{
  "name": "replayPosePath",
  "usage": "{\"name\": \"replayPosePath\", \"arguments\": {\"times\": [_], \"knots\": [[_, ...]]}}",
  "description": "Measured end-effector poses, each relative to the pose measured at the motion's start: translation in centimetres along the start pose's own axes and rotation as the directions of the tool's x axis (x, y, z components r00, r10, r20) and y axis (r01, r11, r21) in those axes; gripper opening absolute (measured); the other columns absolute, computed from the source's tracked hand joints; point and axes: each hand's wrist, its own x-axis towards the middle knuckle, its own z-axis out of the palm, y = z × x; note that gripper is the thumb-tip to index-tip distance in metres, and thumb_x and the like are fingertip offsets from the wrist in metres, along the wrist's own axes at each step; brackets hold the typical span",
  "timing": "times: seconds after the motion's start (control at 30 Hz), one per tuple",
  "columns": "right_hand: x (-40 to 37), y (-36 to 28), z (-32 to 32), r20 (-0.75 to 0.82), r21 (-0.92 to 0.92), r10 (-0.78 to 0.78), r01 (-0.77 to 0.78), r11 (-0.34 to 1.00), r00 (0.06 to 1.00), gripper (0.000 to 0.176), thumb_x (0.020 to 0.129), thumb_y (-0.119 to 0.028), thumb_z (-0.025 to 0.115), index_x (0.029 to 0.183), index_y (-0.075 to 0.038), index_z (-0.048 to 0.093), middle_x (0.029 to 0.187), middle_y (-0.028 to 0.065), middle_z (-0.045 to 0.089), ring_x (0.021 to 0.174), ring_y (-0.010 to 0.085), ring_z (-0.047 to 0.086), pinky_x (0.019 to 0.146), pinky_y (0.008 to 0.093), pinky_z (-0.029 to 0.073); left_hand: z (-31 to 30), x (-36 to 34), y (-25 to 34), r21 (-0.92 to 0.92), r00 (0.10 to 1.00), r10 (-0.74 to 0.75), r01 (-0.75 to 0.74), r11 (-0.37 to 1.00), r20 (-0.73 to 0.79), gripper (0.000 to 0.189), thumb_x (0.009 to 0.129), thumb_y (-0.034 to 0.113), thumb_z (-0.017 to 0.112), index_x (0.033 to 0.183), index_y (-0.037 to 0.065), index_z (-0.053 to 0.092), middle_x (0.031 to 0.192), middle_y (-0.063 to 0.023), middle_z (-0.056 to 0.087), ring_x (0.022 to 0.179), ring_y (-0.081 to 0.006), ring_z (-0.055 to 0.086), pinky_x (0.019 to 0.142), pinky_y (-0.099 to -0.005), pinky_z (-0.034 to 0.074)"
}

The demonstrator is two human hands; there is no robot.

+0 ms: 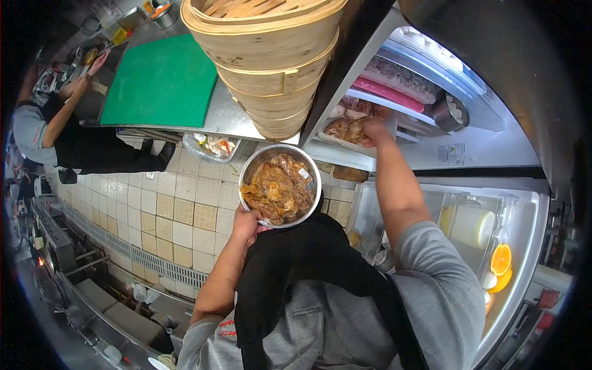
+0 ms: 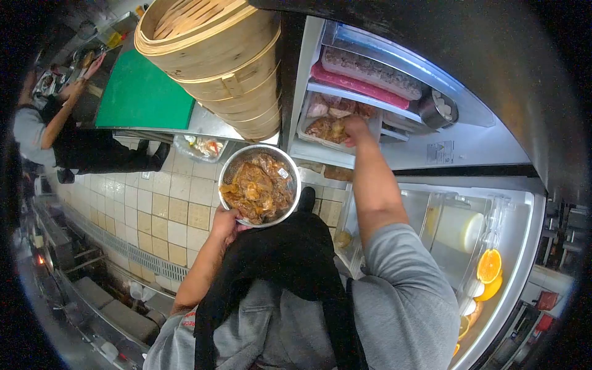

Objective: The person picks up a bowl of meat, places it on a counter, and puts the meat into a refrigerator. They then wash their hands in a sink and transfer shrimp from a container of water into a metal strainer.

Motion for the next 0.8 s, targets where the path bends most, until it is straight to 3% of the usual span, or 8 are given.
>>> {"name": "replayPosePath", "arguments": {"times": [0.1, 0.2, 0.3, 0.4, 0.5, 0.6, 0.7, 0.8], "knots": [[0.4, -1.1, 4.5, 0.108, -0.231, -0.134, 0.156, 0.960, 0.985, 0.081, 0.068, -0.049, 0.072, 0.127, 0.000, 0.045, 0.119, 0.0180, 0.053, 0.100, 0.0307, 0.058, 0.081, 0.0347, 0.051, 0.1, -0.3, -0.1, 0.003, 1.000, 0.011, -0.011, 1.000, -0.016, 0.050, 0.068, -0.009, 0.042, 0.118, -0.007, 0.037, 0.099, -0.0227, 0.057, 0.075, -0.0345, 0.065, 0.055, -0.0410, 0.060], [-0.8, -2.1, 6.4, -0.171, -0.583, -0.100, -0.019, 0.813, 0.980, 0.095, 0.063, -0.055, 0.074, 0.131, 0.002, 0.039, 0.137, 0.0167, 0.040, 0.116, 0.0350, 0.048, 0.097, 0.0314, 0.041, -0.2, -0.1, -0.8, -0.051, 0.998, -0.004, 0.001, 0.999, -0.055, 0.056, 0.067, -0.010, 0.042, 0.122, -0.001, 0.038, 0.101, -0.0206, 0.059, 0.075, -0.0320, 0.066, 0.052, -0.0397, 0.060], [2.4, -0.9, 6.1, -0.190, -0.461, 0.101, -0.179, 0.869, 0.977, 0.096, 0.061, -0.051, 0.075, 0.131, 0.003, 0.039, 0.140, 0.0174, 0.038, 0.121, 0.0325, 0.046, 0.104, 0.0308, 0.034, -0.7, -0.2, -1.0, -0.015, 0.999, -0.007, 0.007, 1.000, -0.037, 0.051, 0.068, -0.009, 0.042, 0.119, -0.006, 0.037, 0.101, -0.0228, 0.057, 0.077, -0.0350, 0.065, 0.056, -0.0420, 0.060], [6.6, 2.3, 5.5, -0.021, -0.493, -0.032, 0.018, 0.870, 0.999, 0.091, 0.059, -0.043, 0.079, 0.124, 0.009, 0.044, 0.134, 0.0218, 0.043, 0.121, 0.0286, 0.047, 0.102, 0.0311, 0.036, -0.9, -0.3, -1.1, -0.043, 0.999, 0.006, -0.008, 0.999, -0.049, 0.051, 0.068, -0.009, 0.042, 0.119, -0.006, 0.036, 0.101, -0.0224, 0.057, 0.077, -0.0350, 0.065, 0.056, -0.0419, 0.060], [3.9, 1.4, 5.0, -0.204, -0.410, 0.118, -0.194, 0.891, 0.972, 0.070, 0.077, -0.028, 0.058, 0.129, 0.013, 0.034, 0.131, 0.0258, 0.043, 0.124, 0.0293, 0.044, 0.103, 0.0329, 0.035, -1.1, -0.7, -0.8, -0.066, 0.999, 0.012, -0.015, 0.998, -0.049, 0.051, 0.068, -0.009, 0.042, 0.119, -0.005, 0.036, 0.100, -0.0222, 0.057, 0.076, -0.0348, 0.065, 0.056, -0.0419, 0.060], [4.0, 1.9, 4.6, -0.079, -0.275, -0.034, 0.011, 0.961, 0.996, 0.069, 0.074, -0.021, 0.060, 0.130, 0.009, 0.035, 0.129, 0.0241, 0.047, 0.122, 0.0285, 0.045, 0.102, 0.0338, 0.035, -1.4, -0.8, -0.8, -0.067, 0.997, 0.013, -0.018, 0.998, -0.079, 0.051, 0.068, -0.009, 0.042, 0.119, -0.005, 0.036, 0.100, -0.0220, 0.057, 0.077, -0.0345, 0.065, 0.056, -0.0422, 0.060], [0.0, -1.1, 4.4, -0.215, -0.463, -0.181, 0.063, 0.884, 0.960, 0.070, 0.068, -0.013, 0.062, 0.132, 0.002, 0.037, 0.130, 0.0215, 0.046, 0.122, 0.0297, 0.045, 0.102, 0.0346, 0.035, -2.3, -0.5, -1.1, -0.080, 0.998, 0.007, -0.013, 0.997, -0.067, 0.050, 0.068, -0.009, 0.042, 0.118, -0.004, 0.037, 0.101, -0.0216, 0.057, 0.078, -0.0339, 0.065, 0.057, -0.0424, 0.060], [-2.1, -2.1, 4.6, -0.215, -0.028, -0.433, 0.438, 0.899, 0.875, 0.075, 0.064, -0.007, 0.066, 0.133, 0.002, 0.036, 0.131, 0.0220, 0.046, 0.122, 0.0315, 0.044, 0.102, 0.0352, 0.034, -2.6, -0.5, -1.6, -0.071, 0.997, -0.016, 0.011, 0.997, -0.069, 0.052, 0.068, -0.009, 0.042, 0.119, -0.003, 0.037, 0.102, -0.0212, 0.057, 0.078, -0.0339, 0.064, 0.057, -0.0423, 0.060]]}}
